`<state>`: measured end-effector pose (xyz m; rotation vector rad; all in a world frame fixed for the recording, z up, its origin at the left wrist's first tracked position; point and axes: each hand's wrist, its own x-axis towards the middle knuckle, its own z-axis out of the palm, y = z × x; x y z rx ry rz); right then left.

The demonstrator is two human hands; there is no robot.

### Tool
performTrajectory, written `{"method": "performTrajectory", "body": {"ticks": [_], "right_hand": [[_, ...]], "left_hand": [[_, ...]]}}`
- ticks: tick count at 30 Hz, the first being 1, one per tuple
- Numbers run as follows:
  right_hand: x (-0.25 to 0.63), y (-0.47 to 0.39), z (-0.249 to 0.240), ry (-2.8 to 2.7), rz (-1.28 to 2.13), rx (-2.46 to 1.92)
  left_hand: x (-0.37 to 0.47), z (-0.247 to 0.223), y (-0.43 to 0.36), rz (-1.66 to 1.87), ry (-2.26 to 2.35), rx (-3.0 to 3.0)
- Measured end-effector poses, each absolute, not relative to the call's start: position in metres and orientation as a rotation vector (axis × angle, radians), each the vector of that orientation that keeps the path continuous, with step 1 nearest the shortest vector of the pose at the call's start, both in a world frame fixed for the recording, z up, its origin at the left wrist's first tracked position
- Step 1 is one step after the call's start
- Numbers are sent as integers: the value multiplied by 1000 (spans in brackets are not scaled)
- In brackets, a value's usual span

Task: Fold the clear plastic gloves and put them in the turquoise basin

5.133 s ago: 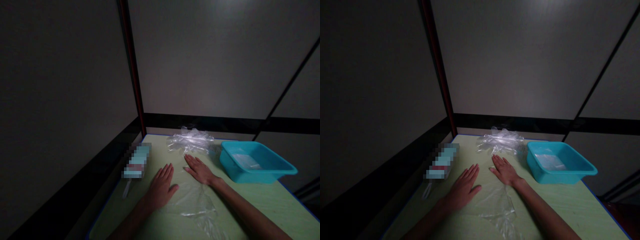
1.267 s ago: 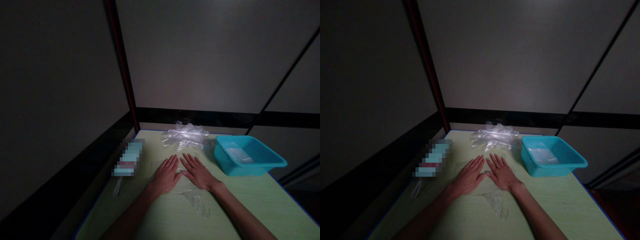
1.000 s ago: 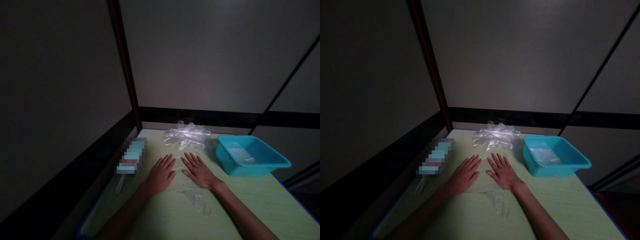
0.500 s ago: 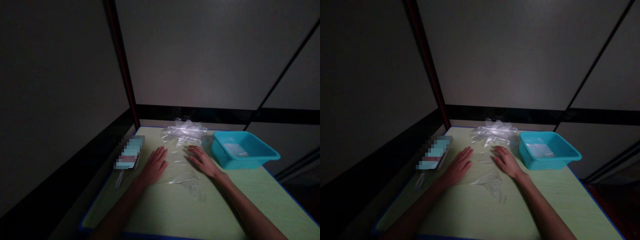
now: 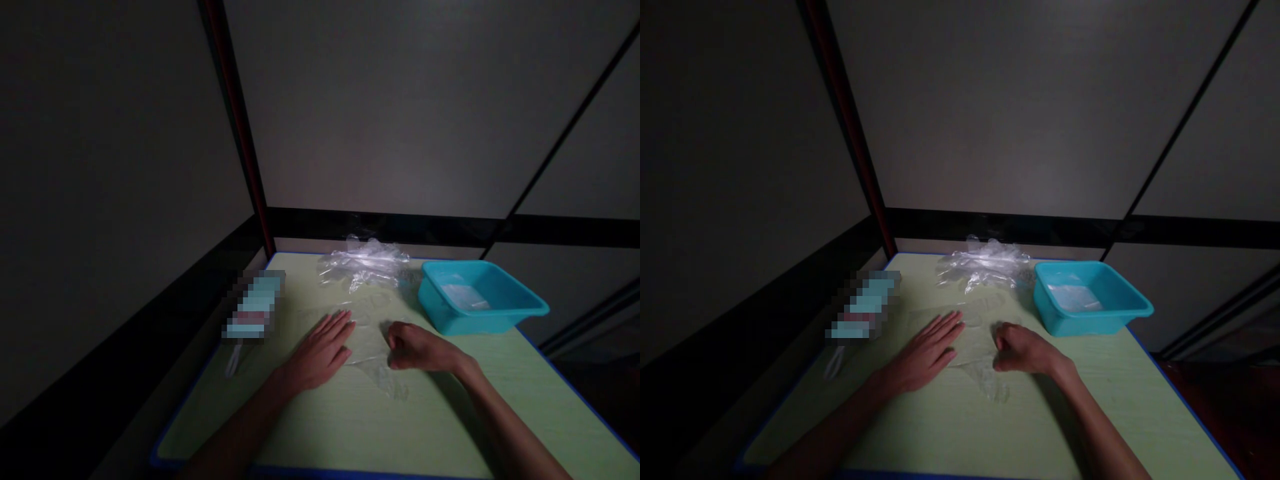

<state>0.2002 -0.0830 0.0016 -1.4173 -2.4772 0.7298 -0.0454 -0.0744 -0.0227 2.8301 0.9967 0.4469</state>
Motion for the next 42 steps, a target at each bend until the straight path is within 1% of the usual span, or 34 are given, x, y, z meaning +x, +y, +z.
{"method": "performTrajectory", "body": {"ticks": [5, 9, 16, 18, 22, 24, 26, 28, 32, 35, 39, 42], "right_hand": [[197, -89, -6, -2414, 709, -1421], [193, -99, -14, -2313, 603, -1418], [173, -112, -25, -2072, 467, -1575], [170, -111, -24, -2122, 302, -1589], [174, -112, -14, -2349, -220, -1549], [182, -114, -10, -2429, -427, -1537], [192, -118, -7, -2472, -536, -1558], [203, -123, -6, -2500, -574, -1605], [217, -130, -5, -2510, -550, -1743], [208, -129, -4, -2402, -382, -1804], [181, -126, -5, -2322, 16, -1612], [173, -130, -3, -2384, 175, -1440]], "left_hand": [[-46, -22, -74, 450, 1006, 2816], [-46, -22, -75, 446, 1014, 2816], [-47, -24, -74, 429, 1022, 2820], [-47, -25, -74, 434, 1029, 2817], [-47, -25, -75, 465, 1038, 2802], [-47, -24, -75, 470, 1036, 2798], [-47, -23, -76, 454, 1040, 2799], [-47, -23, -76, 438, 1042, 2801], [-48, -21, -75, 463, 1025, 2796], [-47, -18, -74, 522, 1037, 2782], [-43, -11, -78, 634, 1074, 2742], [-40, -8, -83, 654, 1020, 2721]]}}
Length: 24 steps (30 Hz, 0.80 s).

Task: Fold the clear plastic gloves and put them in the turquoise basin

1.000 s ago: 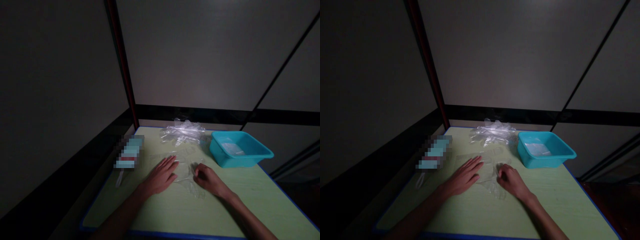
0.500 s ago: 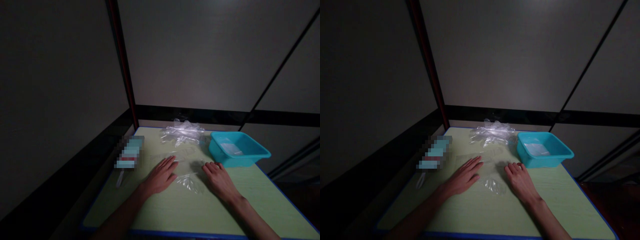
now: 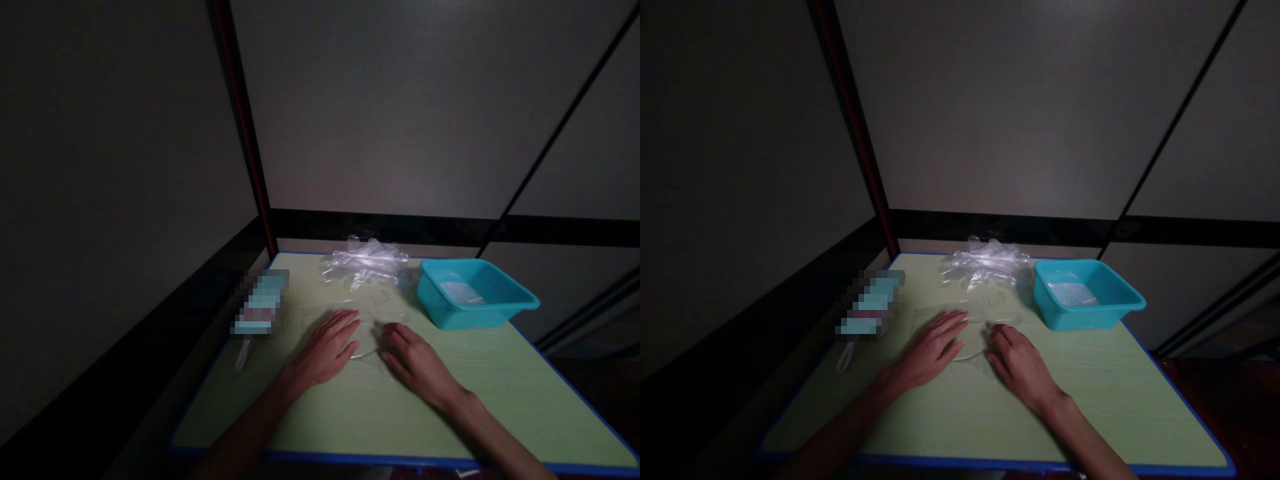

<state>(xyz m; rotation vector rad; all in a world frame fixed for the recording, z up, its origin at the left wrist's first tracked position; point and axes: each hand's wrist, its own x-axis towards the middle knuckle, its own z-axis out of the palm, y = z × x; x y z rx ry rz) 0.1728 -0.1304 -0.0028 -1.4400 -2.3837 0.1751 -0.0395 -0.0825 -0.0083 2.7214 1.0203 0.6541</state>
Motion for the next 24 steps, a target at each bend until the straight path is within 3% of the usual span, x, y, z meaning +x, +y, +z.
{"method": "performTrajectory", "body": {"ticks": [13, 19, 24], "right_hand": [[188, -143, 20, -2789, 215, -1181], [178, -109, 45, -2707, 282, -1175], [168, -62, 33, -2579, 292, -1239]], "left_hand": [[-36, -14, -87, 733, 908, 2465], [-36, -17, -85, 796, 948, 2455], [-39, -20, -83, 855, 1010, 2453]]}}
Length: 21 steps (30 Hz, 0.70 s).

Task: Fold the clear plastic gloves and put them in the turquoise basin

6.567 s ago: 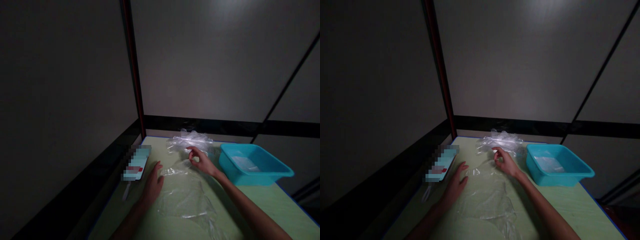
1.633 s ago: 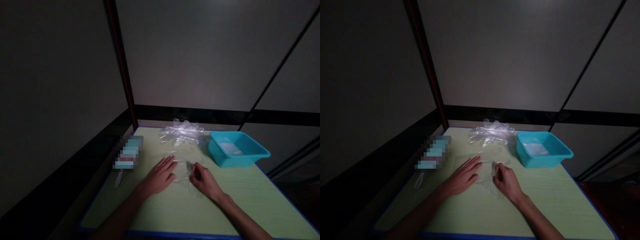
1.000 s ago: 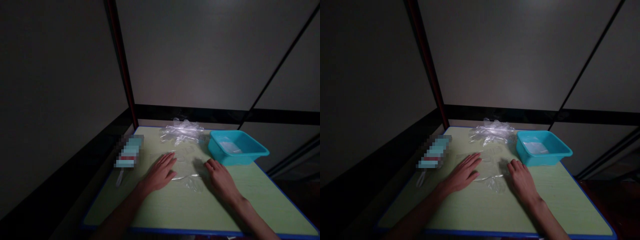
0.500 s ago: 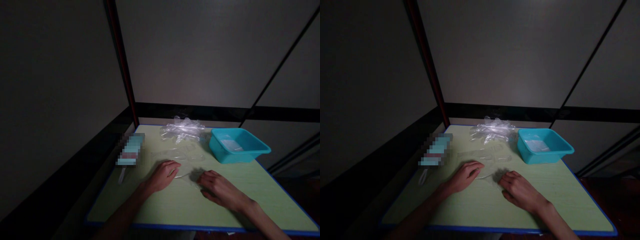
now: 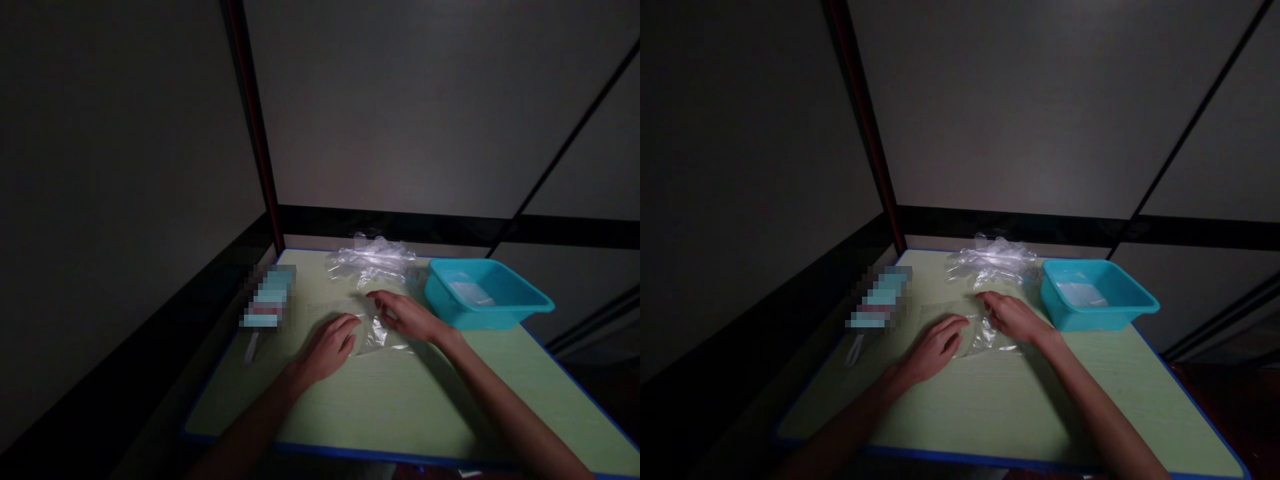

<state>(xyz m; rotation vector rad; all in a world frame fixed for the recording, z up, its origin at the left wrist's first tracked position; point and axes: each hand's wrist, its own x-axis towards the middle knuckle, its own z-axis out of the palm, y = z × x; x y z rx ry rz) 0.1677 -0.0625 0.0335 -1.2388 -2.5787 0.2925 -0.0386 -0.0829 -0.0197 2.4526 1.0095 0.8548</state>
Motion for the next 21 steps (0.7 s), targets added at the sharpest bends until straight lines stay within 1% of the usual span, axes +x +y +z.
{"method": "performTrajectory", "body": {"ticks": [4, 7, 11, 14, 21], "right_hand": [[170, -48, 15, -2453, 114, -1380], [174, -49, 7, -2387, 118, -1343], [172, -53, -1, -2424, 143, -1227], [164, -52, -9, -2534, 154, -1234], [158, -46, -25, -2626, 174, -1282]], "left_hand": [[-41, -20, -84, 847, 1058, 2479], [-41, -14, -88, 793, 1014, 2542], [-41, -6, -94, 513, 765, 2729], [-41, -8, -95, 347, 654, 2784], [-43, -12, -94, 220, 643, 2811]]}}
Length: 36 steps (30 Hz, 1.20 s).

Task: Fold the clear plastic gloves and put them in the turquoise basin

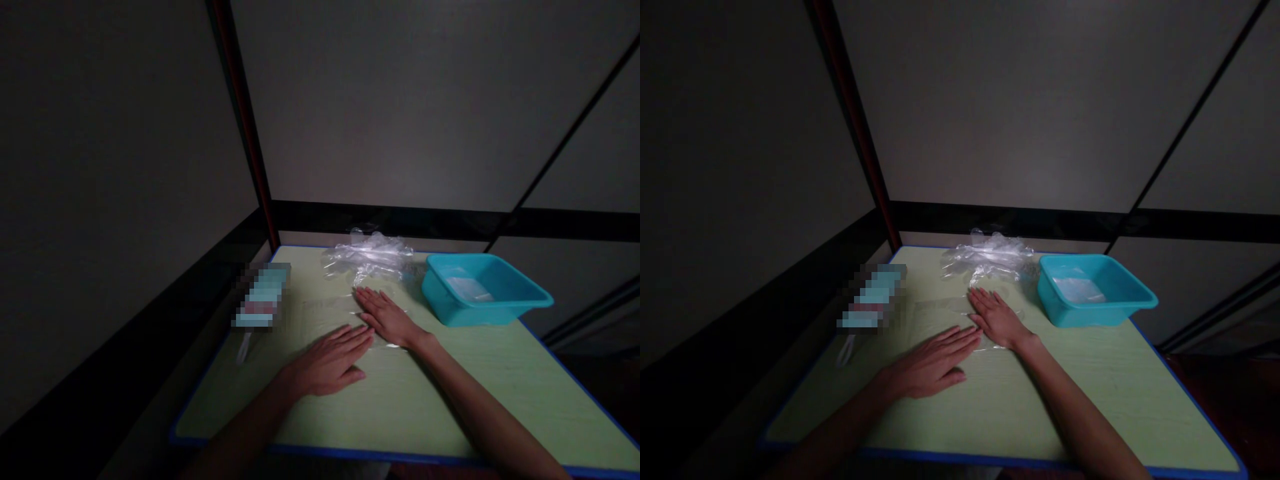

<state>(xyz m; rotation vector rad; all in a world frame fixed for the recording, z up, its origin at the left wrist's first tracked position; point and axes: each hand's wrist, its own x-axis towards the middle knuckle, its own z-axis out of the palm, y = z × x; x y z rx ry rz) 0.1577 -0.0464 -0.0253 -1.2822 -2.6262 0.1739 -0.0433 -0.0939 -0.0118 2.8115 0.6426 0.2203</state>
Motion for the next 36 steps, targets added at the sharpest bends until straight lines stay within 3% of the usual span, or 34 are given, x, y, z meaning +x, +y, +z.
{"method": "performTrajectory", "body": {"ticks": [19, 36], "right_hand": [[163, -46, -27, -2609, 124, -1328], [170, -53, -17, -2706, 192, -1243]], "left_hand": [[-80, -6, -120, 72, 882, 2769], [-76, -9, -122, 155, 918, 2777]]}}
